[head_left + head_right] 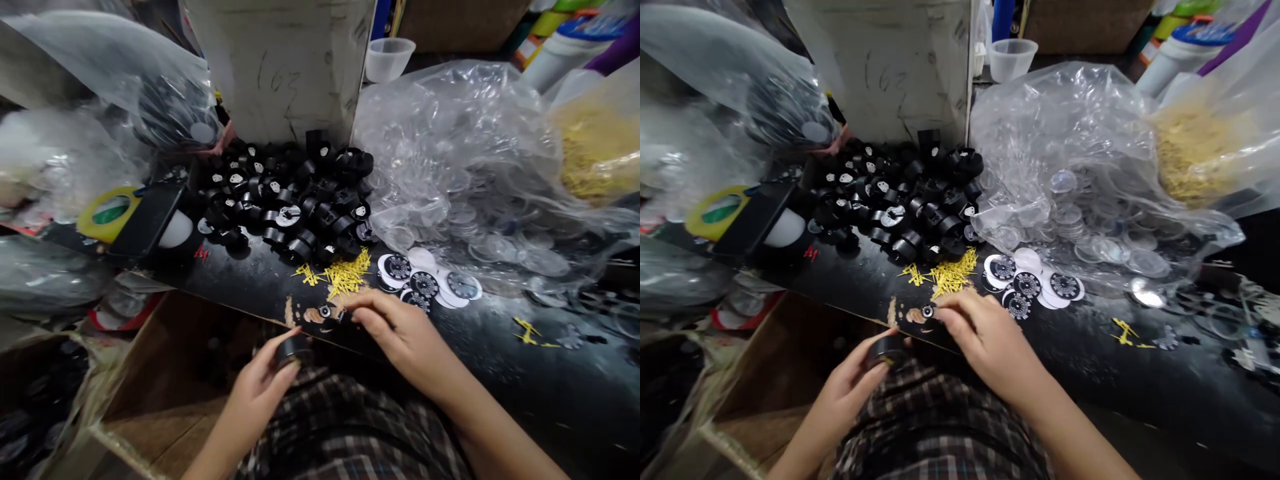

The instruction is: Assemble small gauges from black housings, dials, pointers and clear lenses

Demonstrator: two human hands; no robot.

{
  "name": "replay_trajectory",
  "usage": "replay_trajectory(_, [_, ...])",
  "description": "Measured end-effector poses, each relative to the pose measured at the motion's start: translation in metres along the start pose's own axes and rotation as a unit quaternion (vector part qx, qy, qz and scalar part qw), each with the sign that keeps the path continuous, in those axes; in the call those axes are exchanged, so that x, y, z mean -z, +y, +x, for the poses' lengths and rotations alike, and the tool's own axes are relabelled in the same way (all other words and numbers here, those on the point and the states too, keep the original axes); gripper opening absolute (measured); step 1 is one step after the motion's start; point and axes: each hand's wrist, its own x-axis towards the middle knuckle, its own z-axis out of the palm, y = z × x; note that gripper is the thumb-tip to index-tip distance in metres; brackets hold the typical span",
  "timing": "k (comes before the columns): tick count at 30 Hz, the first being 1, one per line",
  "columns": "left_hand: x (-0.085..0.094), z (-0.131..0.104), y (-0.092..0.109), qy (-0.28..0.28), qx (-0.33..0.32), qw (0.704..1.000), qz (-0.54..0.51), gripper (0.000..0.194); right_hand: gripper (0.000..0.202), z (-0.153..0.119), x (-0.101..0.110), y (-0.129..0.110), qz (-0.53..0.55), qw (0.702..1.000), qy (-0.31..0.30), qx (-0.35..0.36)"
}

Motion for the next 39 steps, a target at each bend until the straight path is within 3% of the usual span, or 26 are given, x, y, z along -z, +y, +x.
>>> replay_trajectory(1, [0.014, -0.008, -0.012, 0.063, 0.007, 0.997, 0.045, 0.043, 0.023, -0.001, 0.001, 0.002, 0.01, 1.0, 0.01, -0.02])
replay_trajectory(3, [0.032, -0.017, -0.026, 0.225, -0.038, 0.958, 0.174, 0.045, 0.022, 0.0, -0.002, 0.003, 0.008, 0.999, 0.017, -0.036])
replay_trajectory(5, [0.036, -0.011, -0.022, 0.298, -0.113, 0.913, 0.257, 0.044, 0.02, 0.003, -0.008, -0.001, 0.0, 1.0, -0.014, -0.01])
replay_trajectory(7, [0.026, 0.012, -0.002, 0.272, -0.178, 0.91, 0.256, 0.04, 0.019, 0.006, -0.014, -0.009, -0.007, 0.998, -0.046, 0.029])
replay_trajectory(10, [0.005, 0.062, 0.036, 0.214, -0.215, 0.932, 0.196, 0.041, 0.019, 0.006, -0.016, -0.016, -0.029, 0.997, -0.045, 0.054])
replay_trajectory(12, [-0.005, 0.092, 0.053, 0.226, -0.244, 0.921, 0.202, 0.047, 0.019, 0.002, -0.014, -0.014, -0.042, 0.997, -0.037, 0.045])
replay_trajectory(15, [-0.013, 0.12, 0.058, 0.255, -0.271, 0.907, 0.197, 0.045, 0.019, -0.003, -0.011, -0.006, -0.05, 0.998, -0.043, 0.006])
replay_trajectory(18, [-0.013, 0.124, 0.05, 0.256, -0.277, 0.907, 0.186, 0.04, 0.019, -0.004, -0.012, -0.001, -0.047, 0.997, -0.054, -0.016])
replay_trajectory(21, [-0.008, 0.115, 0.046, 0.253, -0.271, 0.915, 0.16, 0.042, 0.02, -0.003, -0.012, -0.002, -0.04, 0.997, -0.06, -0.013])
replay_trajectory(23, [-0.004, 0.103, 0.05, 0.273, -0.25, 0.925, 0.082, 0.045, 0.02, -0.005, -0.009, -0.003, -0.04, 0.997, -0.06, -0.012])
replay_trajectory(25, [-0.001, 0.09, 0.058, 0.287, -0.203, 0.933, -0.081, 0.043, 0.02, -0.008, -0.001, 0.001, -0.041, 0.998, -0.052, -0.018])
replay_trajectory(26, [0.0, 0.084, 0.062, 0.278, -0.166, 0.928, -0.185, 0.04, 0.02, -0.011, 0.004, 0.005, -0.04, 0.998, -0.041, -0.023])
replay_trajectory(28, [-0.001, 0.074, 0.067, 0.201, -0.067, 0.903, -0.375, 0.03, 0.021, -0.017, 0.018, 0.02, -0.043, 0.998, 0.018, -0.045])
replay_trajectory(30, [-0.008, 0.067, 0.069, 0.136, 0.007, 0.877, -0.46, 0.029, 0.022, -0.022, 0.034, 0.04, -0.085, 0.987, 0.112, -0.083])
replay_trajectory(33, [-0.03, 0.058, 0.069, 0.068, 0.053, 0.87, -0.485, 0.034, 0.031, -0.024, 0.053, 0.066, -0.19, 0.953, 0.193, -0.136])
replay_trajectory(35, [-0.046, 0.054, 0.067, 0.015, 0.074, 0.877, -0.475, 0.037, 0.037, -0.02, 0.058, 0.077, -0.232, 0.943, 0.188, -0.146])
replay_trajectory(39, [-0.064, 0.049, 0.063, -0.045, 0.095, 0.886, -0.452, 0.037, 0.027, -0.011, 0.058, 0.079, -0.225, 0.947, 0.182, -0.142])
